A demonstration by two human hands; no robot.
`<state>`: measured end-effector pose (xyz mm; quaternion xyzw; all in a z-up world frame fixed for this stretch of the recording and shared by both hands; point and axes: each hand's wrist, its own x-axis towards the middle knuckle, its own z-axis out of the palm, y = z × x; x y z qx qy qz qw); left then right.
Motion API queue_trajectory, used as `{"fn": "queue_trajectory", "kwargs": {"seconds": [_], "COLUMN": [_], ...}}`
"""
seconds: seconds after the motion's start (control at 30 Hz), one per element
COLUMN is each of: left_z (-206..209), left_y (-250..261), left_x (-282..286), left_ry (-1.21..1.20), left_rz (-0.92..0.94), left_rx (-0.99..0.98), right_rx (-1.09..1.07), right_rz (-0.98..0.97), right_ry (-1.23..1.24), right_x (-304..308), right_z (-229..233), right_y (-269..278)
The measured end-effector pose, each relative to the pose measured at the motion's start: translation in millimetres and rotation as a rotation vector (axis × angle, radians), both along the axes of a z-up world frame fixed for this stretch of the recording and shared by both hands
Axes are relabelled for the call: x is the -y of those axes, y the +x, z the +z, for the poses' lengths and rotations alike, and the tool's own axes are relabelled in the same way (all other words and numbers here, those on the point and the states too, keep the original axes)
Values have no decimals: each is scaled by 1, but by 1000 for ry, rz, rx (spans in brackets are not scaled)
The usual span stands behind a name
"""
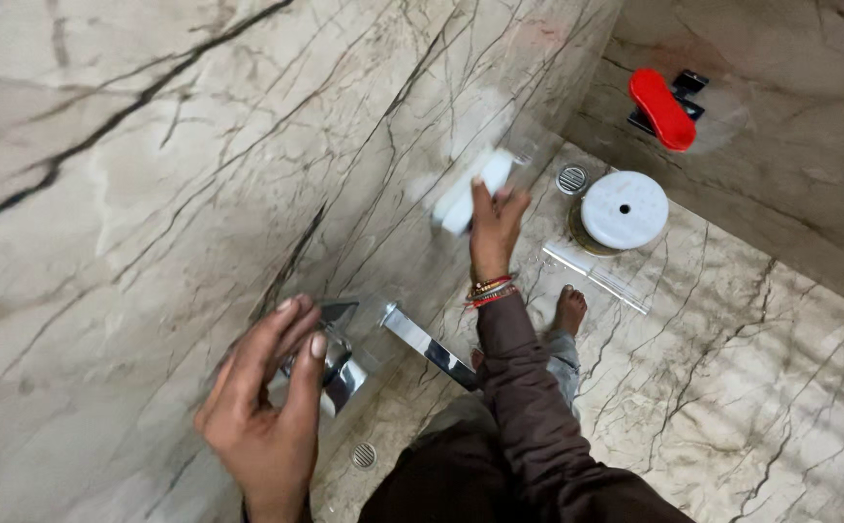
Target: The person scrubs the marble-patterned bathroom wall and a chrome shower mixer using a white sponge and a brush.
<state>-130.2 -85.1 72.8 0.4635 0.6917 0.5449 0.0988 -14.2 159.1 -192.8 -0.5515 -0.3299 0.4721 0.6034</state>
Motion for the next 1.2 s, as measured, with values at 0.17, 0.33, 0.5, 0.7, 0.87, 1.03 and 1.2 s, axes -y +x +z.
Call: {"fn": "queue_trajectory", "kwargs": {"seconds": [0.17,0.33,0.5,0.7,0.87,1.03,1.2], "left_z": [-7,-13,-22,-23,-46,-72,-127], "left_y": [-3,-5,-7,-11,6,58,74], "left_x": [-3,-4,-6,7,16,0,-36], "left_ry": [-10,-55,-88,-234,-54,-89,-236], "left_rz": [-13,8,12,5,-445,-411,-264], "left_rx": [-67,-268,-253,-237,215,133,379], "right_rx": [135,463,61,201,320,-48,16], "right_rz": [-65,-36,2,79,31,90,144], "right_ry": [314,-198,-246,419,57,-253,359], "right_x": [11,28,19,38,36,8,-35], "right_z": [33,-53,-39,57,-21,-79,44], "right_y": [-15,-18,-11,-11,-18,3,28]}}
